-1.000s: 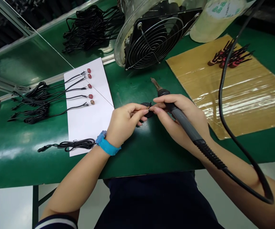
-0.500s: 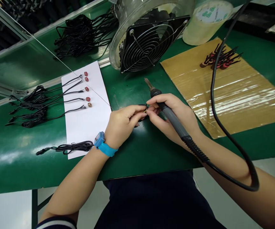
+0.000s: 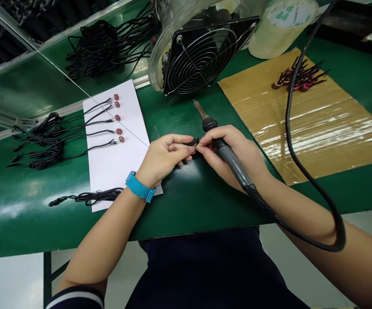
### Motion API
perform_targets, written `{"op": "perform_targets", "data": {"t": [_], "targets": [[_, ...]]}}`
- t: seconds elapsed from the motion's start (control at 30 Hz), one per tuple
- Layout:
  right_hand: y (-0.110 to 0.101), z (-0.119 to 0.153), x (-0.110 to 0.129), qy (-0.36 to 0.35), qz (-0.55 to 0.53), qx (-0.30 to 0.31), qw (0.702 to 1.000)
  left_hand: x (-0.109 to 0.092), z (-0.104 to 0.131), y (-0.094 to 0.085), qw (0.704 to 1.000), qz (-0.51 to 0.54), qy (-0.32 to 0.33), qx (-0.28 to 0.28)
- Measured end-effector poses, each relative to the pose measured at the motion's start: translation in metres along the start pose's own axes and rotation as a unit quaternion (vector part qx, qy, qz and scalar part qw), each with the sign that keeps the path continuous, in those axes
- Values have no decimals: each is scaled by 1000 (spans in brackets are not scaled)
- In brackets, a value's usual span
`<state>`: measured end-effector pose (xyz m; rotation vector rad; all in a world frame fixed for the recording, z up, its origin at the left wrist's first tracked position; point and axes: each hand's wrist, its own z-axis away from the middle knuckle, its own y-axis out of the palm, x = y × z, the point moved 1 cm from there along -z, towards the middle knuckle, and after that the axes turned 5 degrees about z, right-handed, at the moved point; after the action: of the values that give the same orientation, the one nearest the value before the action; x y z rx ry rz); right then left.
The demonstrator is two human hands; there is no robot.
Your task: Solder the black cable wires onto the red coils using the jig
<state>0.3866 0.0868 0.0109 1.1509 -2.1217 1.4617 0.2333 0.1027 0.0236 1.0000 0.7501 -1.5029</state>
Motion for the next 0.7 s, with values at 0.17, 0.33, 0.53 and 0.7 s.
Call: {"op": "perform_targets", "data": {"t": [0.17, 0.33, 0.53, 0.7], "targets": [[-10, 1, -9, 38, -18, -25, 999, 2, -3, -1, 1000, 5, 13, -28], [-6, -2, -25, 56, -60, 57, 995, 4, -4, 1, 999, 30, 7, -44], [5, -4, -27, 49, -33, 70, 996, 8, -2, 5, 998, 12, 16, -63], [7, -4, -28, 21, -15, 66, 997, 12, -2, 4, 998, 4, 20, -67]]}}
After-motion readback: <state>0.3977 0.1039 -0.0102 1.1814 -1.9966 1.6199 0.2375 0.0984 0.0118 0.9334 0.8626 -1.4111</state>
